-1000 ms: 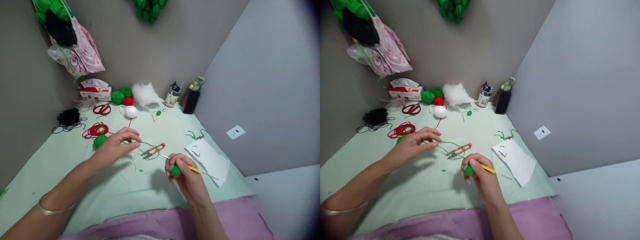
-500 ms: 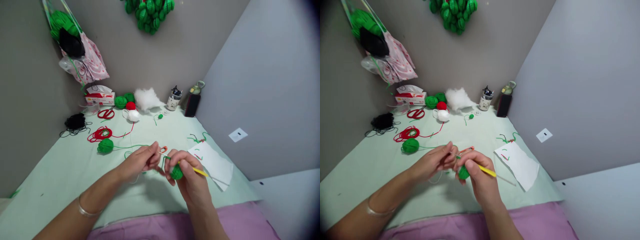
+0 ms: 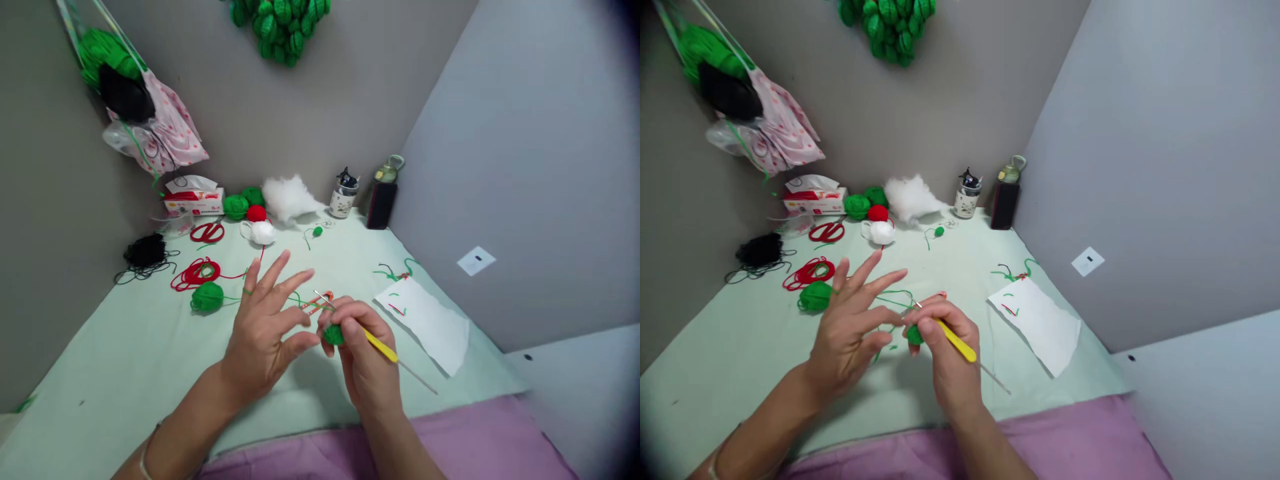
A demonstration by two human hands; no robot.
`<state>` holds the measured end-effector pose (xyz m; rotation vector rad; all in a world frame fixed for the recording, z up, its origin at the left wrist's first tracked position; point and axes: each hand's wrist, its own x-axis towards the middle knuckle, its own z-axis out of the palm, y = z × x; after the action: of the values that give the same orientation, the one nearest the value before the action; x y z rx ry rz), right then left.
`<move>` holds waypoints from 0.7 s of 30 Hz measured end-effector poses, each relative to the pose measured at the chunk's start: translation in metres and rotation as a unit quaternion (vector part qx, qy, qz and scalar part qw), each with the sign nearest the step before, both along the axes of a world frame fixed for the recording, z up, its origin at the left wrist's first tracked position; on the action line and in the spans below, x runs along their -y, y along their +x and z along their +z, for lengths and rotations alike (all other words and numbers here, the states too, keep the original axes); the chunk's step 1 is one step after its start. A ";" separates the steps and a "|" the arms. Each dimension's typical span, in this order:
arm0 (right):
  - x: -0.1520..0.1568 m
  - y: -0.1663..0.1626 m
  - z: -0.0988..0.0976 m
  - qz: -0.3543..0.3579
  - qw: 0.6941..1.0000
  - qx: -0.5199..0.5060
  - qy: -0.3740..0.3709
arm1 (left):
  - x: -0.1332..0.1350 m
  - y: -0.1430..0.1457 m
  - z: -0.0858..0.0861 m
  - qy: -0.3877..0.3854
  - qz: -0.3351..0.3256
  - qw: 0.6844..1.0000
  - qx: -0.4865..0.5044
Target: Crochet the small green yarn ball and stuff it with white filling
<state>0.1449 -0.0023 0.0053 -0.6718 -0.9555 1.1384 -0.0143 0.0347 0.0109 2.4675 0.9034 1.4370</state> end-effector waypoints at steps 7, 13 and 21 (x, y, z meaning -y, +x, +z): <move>-0.005 -0.003 -0.012 -0.147 0.987 0.055 0.035 | 0.005 0.014 -0.012 0.026 0.078 0.997 0.002; -0.006 -0.016 -0.011 -0.128 0.991 0.020 0.021 | 0.018 0.023 -0.011 -0.027 0.010 0.993 0.112; 0.000 -0.028 -0.016 -0.171 0.983 0.058 -0.023 | 0.018 0.026 -0.017 -0.047 0.022 0.991 0.124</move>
<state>0.1172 -0.0026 -0.0109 -0.9086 -0.8724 0.8258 0.0113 0.0164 -0.0059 2.1548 0.9542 1.6309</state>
